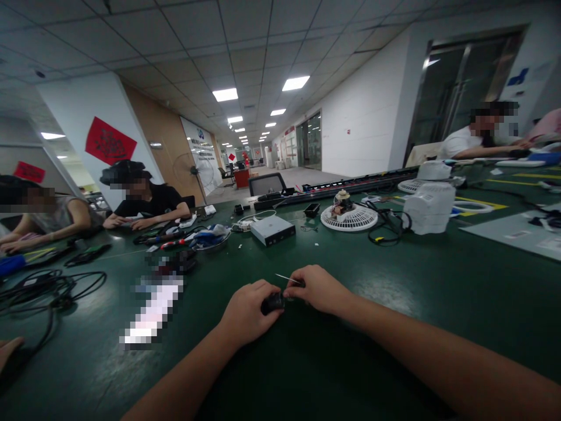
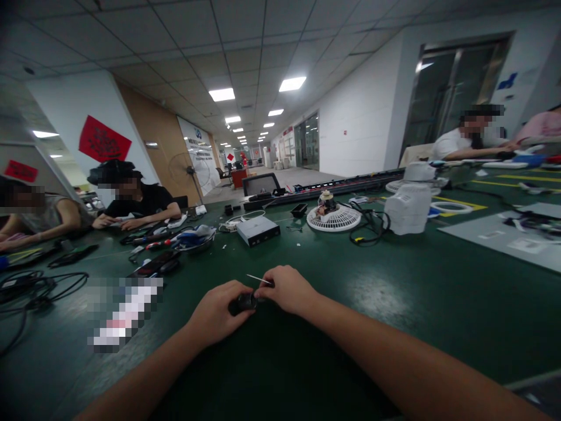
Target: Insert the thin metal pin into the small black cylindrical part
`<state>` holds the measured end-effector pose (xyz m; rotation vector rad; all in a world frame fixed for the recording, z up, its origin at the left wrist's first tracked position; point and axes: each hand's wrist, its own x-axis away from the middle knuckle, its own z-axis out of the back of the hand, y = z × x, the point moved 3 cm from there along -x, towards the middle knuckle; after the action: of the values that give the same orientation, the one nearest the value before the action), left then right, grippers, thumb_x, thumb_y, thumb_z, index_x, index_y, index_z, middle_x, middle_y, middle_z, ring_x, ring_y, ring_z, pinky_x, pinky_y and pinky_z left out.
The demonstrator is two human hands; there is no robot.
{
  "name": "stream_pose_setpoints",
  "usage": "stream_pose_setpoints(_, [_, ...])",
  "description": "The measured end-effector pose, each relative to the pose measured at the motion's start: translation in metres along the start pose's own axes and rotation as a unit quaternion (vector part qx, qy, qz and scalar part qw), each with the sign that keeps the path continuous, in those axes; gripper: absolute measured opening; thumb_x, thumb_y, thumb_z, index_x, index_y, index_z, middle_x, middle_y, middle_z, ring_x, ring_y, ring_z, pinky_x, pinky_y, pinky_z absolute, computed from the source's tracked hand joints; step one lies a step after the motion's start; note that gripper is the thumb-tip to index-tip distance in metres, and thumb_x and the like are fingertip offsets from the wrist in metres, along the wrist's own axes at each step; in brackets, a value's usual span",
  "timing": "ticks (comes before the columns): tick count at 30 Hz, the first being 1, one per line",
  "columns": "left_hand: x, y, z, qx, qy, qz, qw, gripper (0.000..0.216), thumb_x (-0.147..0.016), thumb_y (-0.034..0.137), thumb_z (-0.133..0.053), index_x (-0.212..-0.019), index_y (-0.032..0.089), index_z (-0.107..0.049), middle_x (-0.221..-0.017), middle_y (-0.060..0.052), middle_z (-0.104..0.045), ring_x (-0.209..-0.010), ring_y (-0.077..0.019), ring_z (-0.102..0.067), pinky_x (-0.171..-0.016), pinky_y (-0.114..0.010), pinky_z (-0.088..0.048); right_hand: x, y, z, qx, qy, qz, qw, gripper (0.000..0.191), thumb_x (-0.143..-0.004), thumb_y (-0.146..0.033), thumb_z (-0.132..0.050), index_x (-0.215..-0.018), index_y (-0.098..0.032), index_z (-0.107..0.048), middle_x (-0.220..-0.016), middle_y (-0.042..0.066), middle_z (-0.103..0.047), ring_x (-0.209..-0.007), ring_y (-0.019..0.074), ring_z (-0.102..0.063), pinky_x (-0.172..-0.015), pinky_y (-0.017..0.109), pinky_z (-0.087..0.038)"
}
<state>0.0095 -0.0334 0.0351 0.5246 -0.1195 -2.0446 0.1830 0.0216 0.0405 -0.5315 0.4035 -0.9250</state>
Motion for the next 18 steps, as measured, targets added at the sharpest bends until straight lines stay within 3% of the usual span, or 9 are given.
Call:
stream_pose_setpoints(4, [-0.0012,-0.0008,-0.0012,0.000,-0.003,-0.001,1.000,0.024,-0.078,0.025,-0.068,-0.101,0.025,-0.063,-0.097,-0.001,-0.065,-0.087,-0.0188,-0.060,-0.076,-0.030,-0.046,-0.0001,0.0011,-0.0003,-0.001,-0.006,-0.020,1.000,0.022,-0.081,-0.040,-0.065,-0.083,-0.019,-0.072,-0.071,0.001,-0.069,-0.061,0.0140,-0.060,-0.055,0.024,-0.037])
stream_pose_setpoints(11, [-0.0007,-0.0004,-0.0005,0.001,-0.003,0.004,1.000,0.023,-0.079,0.026,-0.067,-0.102,0.025,-0.064,-0.097,-0.001,-0.065,-0.087,-0.0190,-0.060,-0.076,-0.030,-0.046,-0.0010,0.0002,0.0005,0.014,0.011,0.000,1.000,0.021,-0.080,-0.039,-0.066,-0.080,-0.019,-0.072,-0.078,0.003,-0.070,-0.071,0.0157,-0.061,-0.058,0.024,-0.038])
stream_pose_setpoints(18, [-0.0004,0.0004,0.0000,0.005,-0.003,0.005,1.000,0.023,-0.078,0.026,-0.068,-0.101,0.025,-0.064,-0.097,-0.001,-0.066,-0.087,-0.0196,-0.060,-0.077,-0.031,-0.046,-0.0006,0.0037,-0.0084,-0.097,-0.051,-0.025,0.994,0.016,-0.083,-0.030,-0.061,-0.089,-0.018,-0.069,-0.076,0.001,-0.070,-0.053,0.0107,-0.059,-0.048,0.020,-0.039])
